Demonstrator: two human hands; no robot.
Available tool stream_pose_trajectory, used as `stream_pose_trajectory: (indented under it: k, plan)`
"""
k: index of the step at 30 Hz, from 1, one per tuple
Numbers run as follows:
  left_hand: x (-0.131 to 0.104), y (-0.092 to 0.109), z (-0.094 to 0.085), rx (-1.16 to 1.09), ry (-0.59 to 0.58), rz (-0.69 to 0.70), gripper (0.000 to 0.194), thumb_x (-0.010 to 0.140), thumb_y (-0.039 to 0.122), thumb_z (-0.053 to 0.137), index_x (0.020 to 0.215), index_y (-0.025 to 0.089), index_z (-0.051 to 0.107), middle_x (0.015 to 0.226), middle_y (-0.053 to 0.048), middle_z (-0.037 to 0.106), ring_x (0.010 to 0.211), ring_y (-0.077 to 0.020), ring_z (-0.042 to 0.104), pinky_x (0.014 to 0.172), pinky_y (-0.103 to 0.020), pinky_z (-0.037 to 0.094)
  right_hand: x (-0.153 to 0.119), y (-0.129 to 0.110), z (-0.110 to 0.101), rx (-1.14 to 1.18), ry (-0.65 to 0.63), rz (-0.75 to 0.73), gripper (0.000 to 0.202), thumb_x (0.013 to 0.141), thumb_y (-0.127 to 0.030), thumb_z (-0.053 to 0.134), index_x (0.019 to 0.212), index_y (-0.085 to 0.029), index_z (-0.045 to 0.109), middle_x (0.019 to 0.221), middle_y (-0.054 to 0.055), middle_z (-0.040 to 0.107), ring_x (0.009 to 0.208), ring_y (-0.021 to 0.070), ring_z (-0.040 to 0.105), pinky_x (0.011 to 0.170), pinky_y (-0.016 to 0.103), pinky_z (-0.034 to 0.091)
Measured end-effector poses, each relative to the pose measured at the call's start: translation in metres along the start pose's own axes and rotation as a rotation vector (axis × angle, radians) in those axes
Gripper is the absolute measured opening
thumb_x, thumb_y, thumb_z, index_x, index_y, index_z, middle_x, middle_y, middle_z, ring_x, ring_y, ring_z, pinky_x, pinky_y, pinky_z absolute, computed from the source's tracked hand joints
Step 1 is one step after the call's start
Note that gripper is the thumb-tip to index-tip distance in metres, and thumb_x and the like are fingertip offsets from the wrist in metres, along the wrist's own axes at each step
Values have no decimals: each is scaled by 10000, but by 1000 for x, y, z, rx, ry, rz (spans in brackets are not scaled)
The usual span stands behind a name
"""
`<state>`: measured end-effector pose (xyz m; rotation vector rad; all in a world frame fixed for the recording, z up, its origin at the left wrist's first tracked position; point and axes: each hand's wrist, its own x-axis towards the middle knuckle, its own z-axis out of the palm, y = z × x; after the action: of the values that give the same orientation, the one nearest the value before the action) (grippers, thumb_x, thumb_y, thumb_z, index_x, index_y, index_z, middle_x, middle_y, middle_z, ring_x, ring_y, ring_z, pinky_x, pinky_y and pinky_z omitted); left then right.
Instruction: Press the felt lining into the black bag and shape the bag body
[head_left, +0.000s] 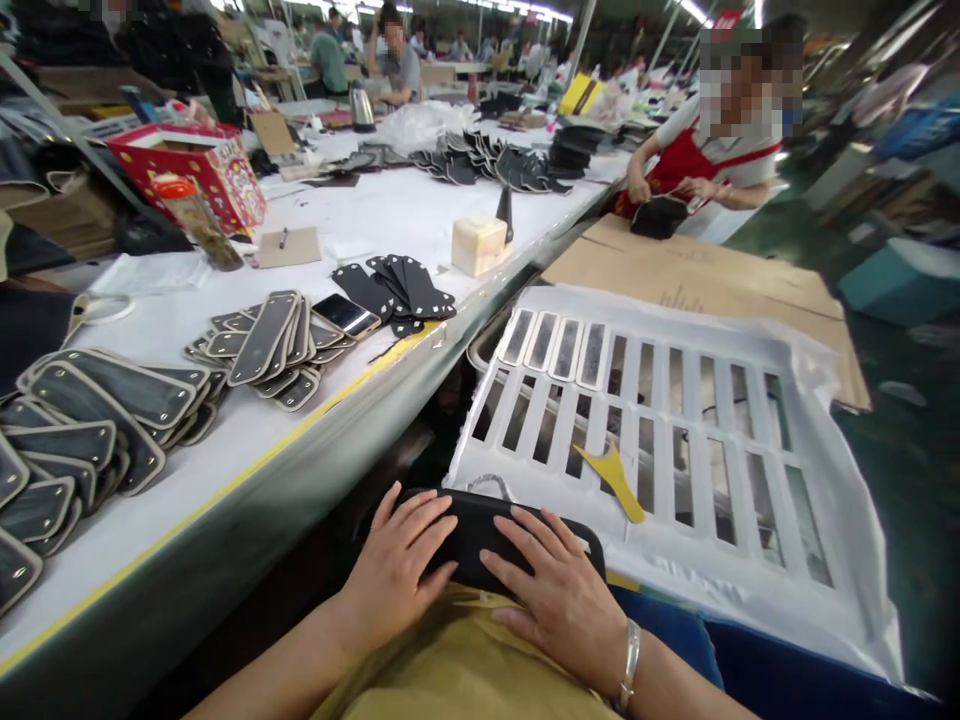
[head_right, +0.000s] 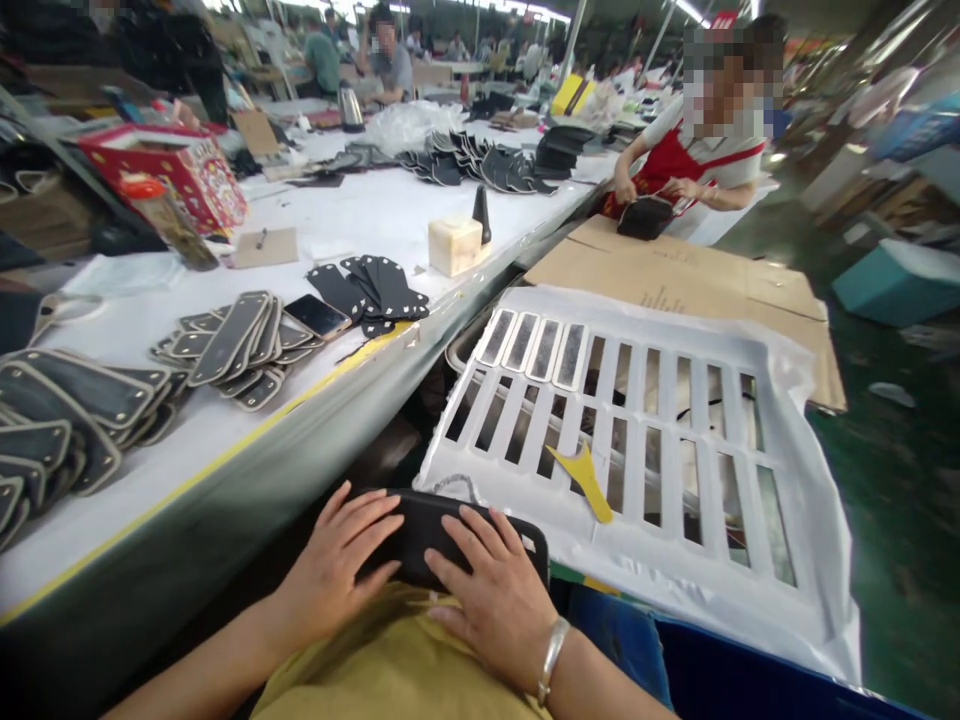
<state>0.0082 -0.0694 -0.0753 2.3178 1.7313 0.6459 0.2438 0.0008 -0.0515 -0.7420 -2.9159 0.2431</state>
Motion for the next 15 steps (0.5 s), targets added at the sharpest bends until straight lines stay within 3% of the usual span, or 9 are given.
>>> stream_pose_trajectory:
  k: [3,7,11,15]
  plan:
    - [12,-5,2,10,-139,150,525,803,475,556,1223,165,502,1360,-143,450,1265,-292,386,1096,-515,199,6,3,5,12,28,48,452,872,-497,462,1244,-252,531,1286,40,540,1193,235,458,1038,456,321]
    - [32,-13,5,-35,-206,200,558,704,523,649,1103,147,545,1327,-171,474,1223,-294,431,1045,-486,316,11,5,15,15,35,84,727,780,-604,526,1321,-126,445,1350,110,466,1205,265,426,1030,431,335]
    - [42,-15,9,-59,-173,217,529,625,473,716,1005,143,552,1210,-154,552,1113,-296,504,968,-461,401,11,7,22,-2,25,174,753,744,-550,604,1313,-81,446,1305,150,485,1166,297,431,1008,439,345]
    - [40,-15,15,-51,-104,213,469,665,446,676,1005,149,547,1165,-145,572,1084,-290,520,955,-462,415,15,6,22,-3,18,215,742,734,-485,643,1312,-64,444,1192,160,543,1070,294,475,967,434,379]
